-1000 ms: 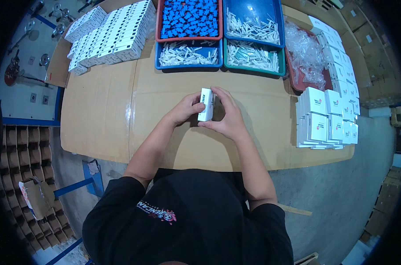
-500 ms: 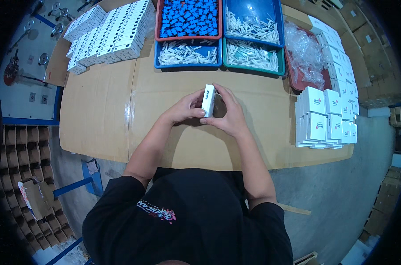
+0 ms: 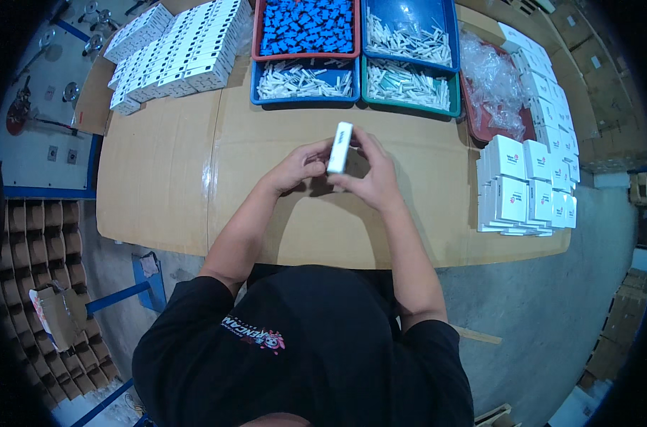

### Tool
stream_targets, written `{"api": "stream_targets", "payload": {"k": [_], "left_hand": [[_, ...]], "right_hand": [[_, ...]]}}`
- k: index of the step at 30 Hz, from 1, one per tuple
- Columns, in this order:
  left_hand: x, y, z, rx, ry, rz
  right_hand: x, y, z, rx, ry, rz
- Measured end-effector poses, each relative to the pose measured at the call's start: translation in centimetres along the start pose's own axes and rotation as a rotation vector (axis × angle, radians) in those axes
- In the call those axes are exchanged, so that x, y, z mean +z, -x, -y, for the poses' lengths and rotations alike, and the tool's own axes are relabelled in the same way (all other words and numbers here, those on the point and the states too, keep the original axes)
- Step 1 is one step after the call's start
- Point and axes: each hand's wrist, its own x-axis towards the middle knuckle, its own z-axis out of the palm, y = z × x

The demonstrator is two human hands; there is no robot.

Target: The person assembles electrical components by hand, packing blue caps and white wires into a small plastic bag, then placing the bag into a white cardboard box.

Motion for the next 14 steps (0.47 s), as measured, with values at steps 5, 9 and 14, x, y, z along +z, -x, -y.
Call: {"api": "stream_targets", "payload": {"k": [5, 9, 14], "left_hand": [[0.9, 0.2, 0.2, 0.035, -0.114, -0.079], [1.1, 0.0, 0.8, 0.103, -0.261, -0.170], [0.4, 1.2, 0.5, 0.176, -0.178, -0.160]], "right_hand": [[0.3, 0.1, -1.1, 0.121, -0.369, -0.080], [0.8, -0.1, -1.6, 0.131, -0.408, -0.060], [1.3, -0.2, -1.9, 0.067, -0.447, 0.013]]}}
